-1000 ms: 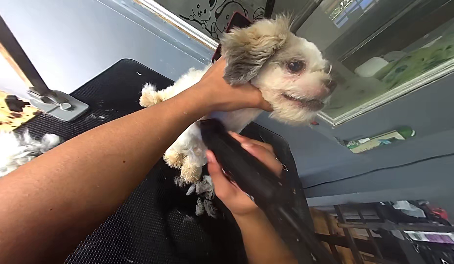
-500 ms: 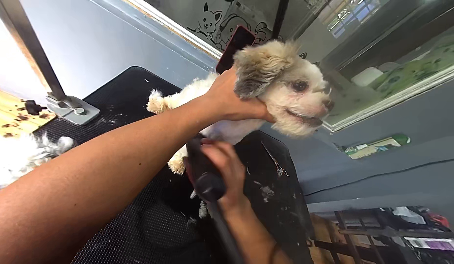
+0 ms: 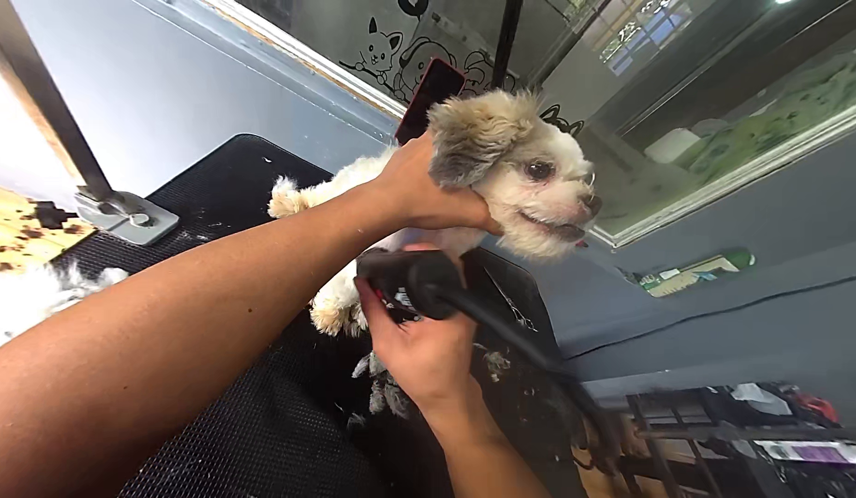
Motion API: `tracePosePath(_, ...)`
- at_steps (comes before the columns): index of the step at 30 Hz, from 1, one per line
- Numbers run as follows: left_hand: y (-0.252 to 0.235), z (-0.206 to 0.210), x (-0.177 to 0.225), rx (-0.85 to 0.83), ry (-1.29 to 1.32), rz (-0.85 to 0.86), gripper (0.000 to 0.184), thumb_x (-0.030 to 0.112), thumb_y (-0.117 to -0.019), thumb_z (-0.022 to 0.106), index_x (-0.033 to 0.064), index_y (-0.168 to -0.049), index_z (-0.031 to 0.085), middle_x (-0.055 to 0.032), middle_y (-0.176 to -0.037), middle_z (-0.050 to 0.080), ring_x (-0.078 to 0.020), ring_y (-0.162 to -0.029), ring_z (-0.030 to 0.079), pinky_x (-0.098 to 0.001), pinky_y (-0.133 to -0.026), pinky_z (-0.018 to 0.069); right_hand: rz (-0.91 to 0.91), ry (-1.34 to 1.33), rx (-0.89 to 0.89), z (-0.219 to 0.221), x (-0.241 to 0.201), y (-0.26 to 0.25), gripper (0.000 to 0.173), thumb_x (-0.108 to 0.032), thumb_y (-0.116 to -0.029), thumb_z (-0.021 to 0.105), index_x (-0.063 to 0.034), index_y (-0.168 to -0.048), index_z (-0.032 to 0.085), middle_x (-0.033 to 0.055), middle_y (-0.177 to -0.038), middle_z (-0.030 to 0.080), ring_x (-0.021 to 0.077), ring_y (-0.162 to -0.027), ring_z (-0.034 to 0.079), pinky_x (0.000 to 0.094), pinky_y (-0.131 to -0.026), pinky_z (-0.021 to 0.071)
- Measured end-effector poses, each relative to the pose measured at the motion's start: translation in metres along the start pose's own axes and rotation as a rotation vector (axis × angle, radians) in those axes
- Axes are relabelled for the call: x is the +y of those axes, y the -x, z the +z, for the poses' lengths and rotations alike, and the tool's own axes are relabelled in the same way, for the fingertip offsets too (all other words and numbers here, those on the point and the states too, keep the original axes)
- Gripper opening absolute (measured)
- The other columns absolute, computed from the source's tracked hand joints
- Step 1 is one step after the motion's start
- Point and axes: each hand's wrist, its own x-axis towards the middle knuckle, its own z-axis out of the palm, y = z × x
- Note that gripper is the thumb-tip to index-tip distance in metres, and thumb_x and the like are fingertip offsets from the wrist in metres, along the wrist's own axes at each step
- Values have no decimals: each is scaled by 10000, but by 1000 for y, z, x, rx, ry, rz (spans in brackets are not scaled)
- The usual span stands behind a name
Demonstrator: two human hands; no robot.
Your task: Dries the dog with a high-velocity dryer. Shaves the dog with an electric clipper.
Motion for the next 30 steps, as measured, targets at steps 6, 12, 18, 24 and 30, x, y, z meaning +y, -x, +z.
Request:
tracePosePath(6, -2, 2, -4, 20, 4, -19, 851, 622, -565, 841, 154, -1248, 642, -43, -1169, 690, -186, -1096, 650, -496, -872, 540, -157, -303, 36, -33, 15, 6, 477, -101, -779, 884, -82, -1199, 657, 60, -1160, 710, 220, -1099, 699, 418, -939, 630)
tracePosePath(12, 1, 3, -7, 51, 36, 34, 854, 613, -567, 844, 165, -1264, 638, -19, -1179, 690, -147, -1113, 643, -454, -895, 546, -218, -314, 17, -9, 44, 23, 501, -137, -775, 887, -94, -1211, 643, 67, -1179, 683, 226, -1141, 672, 426, -966, 611)
tracePosePath(18, 1, 5, -14, 84, 58, 83, 797, 592, -580, 854, 168, -1227, 660, 8, -1137, 701, -107, -1085, 647, -406, -900, 547, -137, -391, -30, -12, 49, 48, 493, -96, -768, 895, -94, -1204, 666, 76, -1171, 708, 251, -1127, 693, 442, -956, 629)
tracePosePath(24, 2, 7, -8, 81, 71, 73, 810, 586, -588, 857, 166, -1249, 652, 14, -1169, 695, -89, -1117, 634, -382, -942, 534, -357, -295, 209, -2, 58, 47, 619, -109, -736, 914, -138, -1268, 599, 65, -1229, 680, 295, -1179, 668, 510, -1005, 600)
tracePosePath(30, 4, 11, -10, 103, 93, 119, 755, 545, -601, 863, 153, -1216, 666, 18, -1128, 704, -77, -1085, 642, -360, -923, 540, -174, -384, -77, 19, 65, 61, 496, -84, -768, 876, -73, -1210, 652, 116, -1234, 675, 263, -1214, 641, 435, -1015, 584)
